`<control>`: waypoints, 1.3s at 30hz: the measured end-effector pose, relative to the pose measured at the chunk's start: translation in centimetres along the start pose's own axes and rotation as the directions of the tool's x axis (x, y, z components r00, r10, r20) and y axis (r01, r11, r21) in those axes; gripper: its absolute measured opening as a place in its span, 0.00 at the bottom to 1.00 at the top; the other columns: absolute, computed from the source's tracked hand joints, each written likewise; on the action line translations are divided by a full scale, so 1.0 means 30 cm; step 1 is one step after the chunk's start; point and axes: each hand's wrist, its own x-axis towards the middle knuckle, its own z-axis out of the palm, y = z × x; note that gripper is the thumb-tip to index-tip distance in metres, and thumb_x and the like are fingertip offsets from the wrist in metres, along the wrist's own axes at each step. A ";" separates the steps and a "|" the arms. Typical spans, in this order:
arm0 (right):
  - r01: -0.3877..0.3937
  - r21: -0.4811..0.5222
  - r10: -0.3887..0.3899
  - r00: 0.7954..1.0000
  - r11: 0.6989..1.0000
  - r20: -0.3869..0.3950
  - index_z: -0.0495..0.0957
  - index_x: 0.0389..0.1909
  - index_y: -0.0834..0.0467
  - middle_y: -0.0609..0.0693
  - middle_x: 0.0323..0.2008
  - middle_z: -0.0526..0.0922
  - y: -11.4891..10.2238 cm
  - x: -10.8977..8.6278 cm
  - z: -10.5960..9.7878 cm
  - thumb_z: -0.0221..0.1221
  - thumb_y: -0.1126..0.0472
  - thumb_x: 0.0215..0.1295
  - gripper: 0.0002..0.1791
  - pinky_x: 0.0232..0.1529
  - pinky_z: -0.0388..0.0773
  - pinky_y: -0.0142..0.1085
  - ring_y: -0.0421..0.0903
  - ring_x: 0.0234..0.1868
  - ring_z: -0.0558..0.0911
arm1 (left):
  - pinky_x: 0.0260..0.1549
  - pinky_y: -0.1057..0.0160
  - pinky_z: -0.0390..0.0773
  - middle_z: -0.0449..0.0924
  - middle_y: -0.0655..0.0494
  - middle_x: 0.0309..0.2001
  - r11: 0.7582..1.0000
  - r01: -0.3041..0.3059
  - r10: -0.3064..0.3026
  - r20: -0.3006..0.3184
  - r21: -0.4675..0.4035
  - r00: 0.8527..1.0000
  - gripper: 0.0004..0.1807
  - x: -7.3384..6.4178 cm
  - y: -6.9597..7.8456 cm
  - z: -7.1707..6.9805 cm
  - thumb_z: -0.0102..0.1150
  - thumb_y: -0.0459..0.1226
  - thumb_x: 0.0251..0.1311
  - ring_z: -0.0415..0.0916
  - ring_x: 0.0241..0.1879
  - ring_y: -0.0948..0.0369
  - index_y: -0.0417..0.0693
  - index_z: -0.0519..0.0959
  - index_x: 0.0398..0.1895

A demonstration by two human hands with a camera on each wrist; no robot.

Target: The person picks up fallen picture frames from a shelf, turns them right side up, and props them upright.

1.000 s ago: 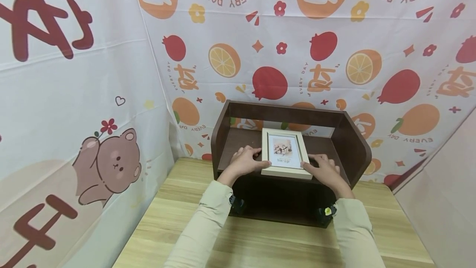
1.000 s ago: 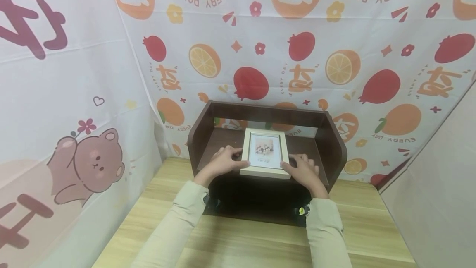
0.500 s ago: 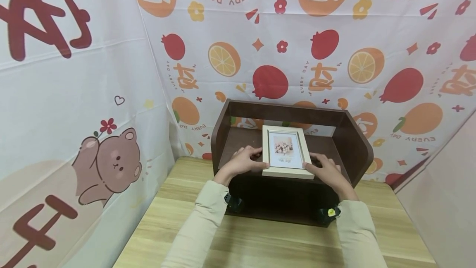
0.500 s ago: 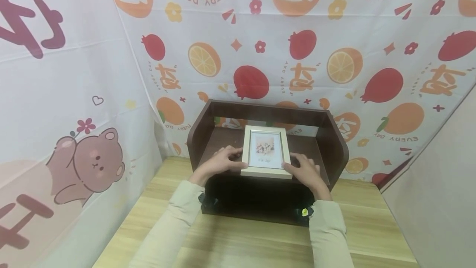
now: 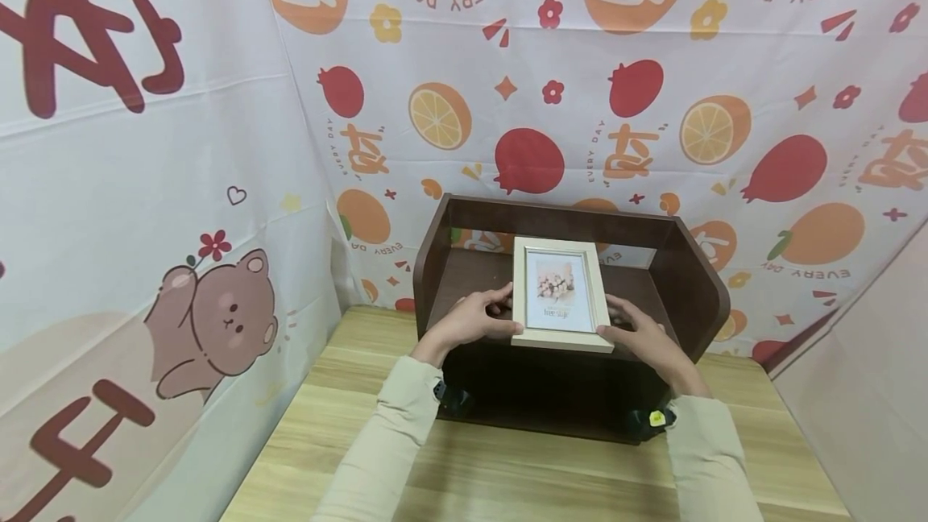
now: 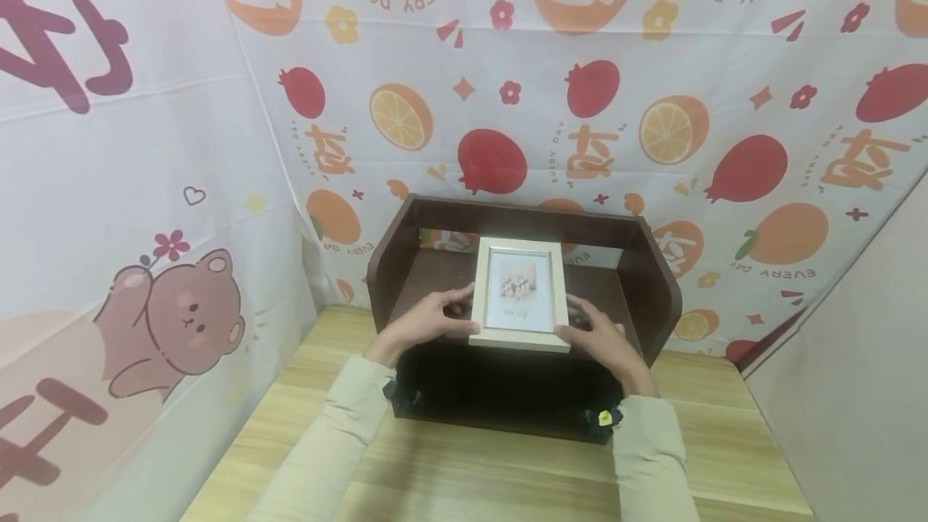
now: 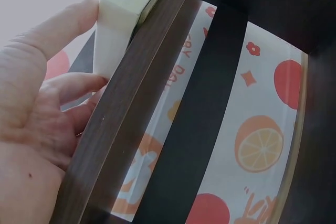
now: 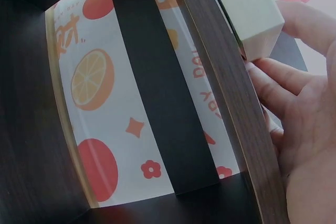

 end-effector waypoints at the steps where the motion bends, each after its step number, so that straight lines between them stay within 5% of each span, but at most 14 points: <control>1: -0.001 0.010 0.001 1.000 1.000 0.004 0.55 0.74 0.56 0.63 0.65 0.70 0.001 -0.002 -0.001 0.60 0.49 0.65 0.40 0.67 0.44 0.64 0.61 0.68 0.63 | 0.42 0.65 0.70 0.78 0.60 0.54 1.000 -0.001 0.001 -0.002 -0.014 1.000 0.44 0.000 -0.002 0.001 0.69 0.49 0.54 0.70 0.43 0.64 0.60 0.58 0.73; 6: 0.023 0.073 -0.025 0.999 0.997 0.025 0.53 0.75 0.56 0.62 0.66 0.68 0.004 -0.013 -0.008 0.60 0.52 0.66 0.41 0.60 0.67 0.50 0.57 0.63 0.67 | 0.46 0.62 0.71 0.77 0.56 0.53 0.996 -0.023 0.022 -0.005 -0.083 1.000 0.45 -0.002 -0.006 0.005 0.69 0.46 0.55 0.71 0.46 0.61 0.56 0.57 0.74; 17: 0.045 0.108 -0.045 0.999 0.993 -0.003 0.52 0.75 0.53 0.61 0.67 0.67 0.009 -0.015 -0.002 0.63 0.53 0.64 0.43 0.49 0.72 0.36 0.50 0.54 0.69 | 0.44 0.64 0.70 0.77 0.49 0.54 0.974 -0.061 0.046 -0.075 -0.217 0.996 0.46 0.000 -0.001 0.016 0.71 0.37 0.52 0.70 0.44 0.59 0.52 0.59 0.74; 32: 0.032 0.052 -0.028 0.997 0.998 -0.071 0.62 0.70 0.57 0.58 0.55 0.77 0.006 -0.022 0.018 0.59 0.46 0.66 0.36 0.47 0.72 0.37 0.44 0.46 0.71 | 0.54 0.53 0.69 0.72 0.48 0.59 0.958 -0.110 0.072 -0.151 -0.264 0.986 0.45 0.002 0.002 0.026 0.70 0.31 0.51 0.70 0.48 0.55 0.58 0.60 0.73; 39: 0.053 0.052 -0.048 0.995 0.997 -0.087 0.61 0.70 0.56 0.59 0.54 0.77 0.012 -0.018 0.021 0.60 0.48 0.66 0.35 0.44 0.74 0.35 0.43 0.43 0.72 | 0.50 0.59 0.71 0.76 0.47 0.51 0.955 -0.114 0.063 -0.189 -0.273 0.980 0.43 0.008 -0.005 0.029 0.71 0.31 0.50 0.70 0.44 0.57 0.55 0.63 0.71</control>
